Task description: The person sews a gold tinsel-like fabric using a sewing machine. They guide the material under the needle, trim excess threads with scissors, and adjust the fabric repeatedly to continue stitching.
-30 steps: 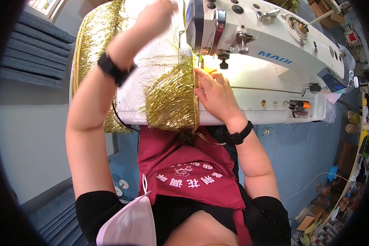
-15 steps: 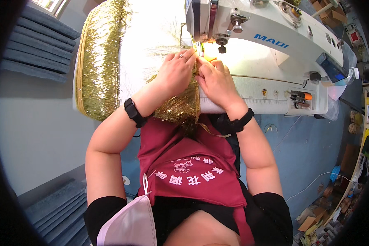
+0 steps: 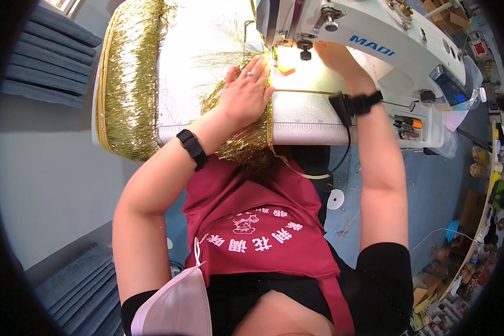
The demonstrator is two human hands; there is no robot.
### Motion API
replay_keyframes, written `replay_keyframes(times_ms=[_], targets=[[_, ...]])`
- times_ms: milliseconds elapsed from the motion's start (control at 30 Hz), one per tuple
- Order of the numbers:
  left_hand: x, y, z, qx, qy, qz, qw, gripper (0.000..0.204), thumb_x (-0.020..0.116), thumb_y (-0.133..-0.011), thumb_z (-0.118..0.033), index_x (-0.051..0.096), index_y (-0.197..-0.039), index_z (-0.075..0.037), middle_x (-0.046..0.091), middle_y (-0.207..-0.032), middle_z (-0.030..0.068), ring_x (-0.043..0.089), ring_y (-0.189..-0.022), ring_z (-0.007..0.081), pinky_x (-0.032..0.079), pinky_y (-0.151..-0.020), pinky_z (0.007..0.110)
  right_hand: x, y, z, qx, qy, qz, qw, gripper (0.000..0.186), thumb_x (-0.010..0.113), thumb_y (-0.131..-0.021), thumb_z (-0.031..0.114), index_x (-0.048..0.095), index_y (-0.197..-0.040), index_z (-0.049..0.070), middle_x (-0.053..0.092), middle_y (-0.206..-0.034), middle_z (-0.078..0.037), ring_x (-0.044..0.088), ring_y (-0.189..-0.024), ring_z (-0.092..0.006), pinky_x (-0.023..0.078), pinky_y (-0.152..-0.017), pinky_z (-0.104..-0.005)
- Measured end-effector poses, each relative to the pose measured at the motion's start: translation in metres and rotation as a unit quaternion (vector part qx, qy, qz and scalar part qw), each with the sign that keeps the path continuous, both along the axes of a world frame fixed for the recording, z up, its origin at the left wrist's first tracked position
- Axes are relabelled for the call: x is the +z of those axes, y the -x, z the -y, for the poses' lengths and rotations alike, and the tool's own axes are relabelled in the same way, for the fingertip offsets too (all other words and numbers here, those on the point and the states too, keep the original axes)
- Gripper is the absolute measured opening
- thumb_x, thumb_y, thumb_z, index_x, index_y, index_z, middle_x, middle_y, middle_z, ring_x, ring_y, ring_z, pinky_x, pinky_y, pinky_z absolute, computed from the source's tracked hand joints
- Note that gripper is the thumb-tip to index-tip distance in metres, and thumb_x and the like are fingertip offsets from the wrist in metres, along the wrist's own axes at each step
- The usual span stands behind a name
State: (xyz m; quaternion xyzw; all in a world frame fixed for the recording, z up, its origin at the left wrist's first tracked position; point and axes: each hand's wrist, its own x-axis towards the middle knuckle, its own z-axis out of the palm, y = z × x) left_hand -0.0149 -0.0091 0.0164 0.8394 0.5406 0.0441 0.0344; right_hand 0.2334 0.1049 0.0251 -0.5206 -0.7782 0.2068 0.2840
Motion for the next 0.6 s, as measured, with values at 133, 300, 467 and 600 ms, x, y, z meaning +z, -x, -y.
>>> replay_keyframes(times_ms=[133,300,467,600], targets=[[-0.003,-0.005,0.003,0.003,-0.008,0.005,1.0,0.059,0.04,-0.109,-0.04,0.046,-0.153,-0.001,0.04,-0.164,0.0157,0.033,-0.154,0.0252,0.019,-0.121,0.048,-0.023,-0.004,-0.038,-0.02,0.047,0.166,0.985,0.027,0.056,-0.103,0.025,0.067,-0.109,0.0,0.072,-0.092,-0.016,0.068,-0.087,-0.0313,0.053,-0.081,-0.0401],[-0.005,-0.011,0.007,0.018,-0.018,0.028,0.999,0.058,0.042,-0.107,-0.039,0.048,-0.151,-0.003,0.04,-0.164,0.015,0.03,-0.155,0.0243,0.016,-0.121,0.05,-0.044,0.0,-0.049,-0.029,0.141,0.339,0.93,0.026,0.057,-0.102,0.024,0.067,-0.109,0.0,0.072,-0.093,-0.016,0.068,-0.087,-0.0315,0.053,-0.081,-0.0403],[-0.009,-0.015,0.009,0.023,-0.05,0.002,0.999,0.057,0.042,-0.107,-0.04,0.048,-0.151,-0.005,0.039,-0.165,0.0136,0.027,-0.157,0.0238,0.009,-0.121,0.052,-0.052,-0.002,-0.05,-0.029,0.161,0.373,0.913,0.026,0.057,-0.102,0.023,0.067,-0.108,0.0,0.072,-0.093,-0.016,0.068,-0.087,-0.0318,0.053,-0.081,-0.0405],[-0.009,-0.015,0.008,0.013,-0.038,-0.01,0.999,0.057,0.041,-0.107,-0.04,0.047,-0.152,-0.005,0.039,-0.165,0.0128,0.027,-0.157,0.0233,0.007,-0.121,0.051,-0.052,-0.007,-0.048,-0.034,0.167,0.383,0.908,0.025,0.057,-0.101,0.022,0.067,-0.108,0.0,0.072,-0.093,-0.016,0.068,-0.088,-0.032,0.053,-0.081,-0.0407]])
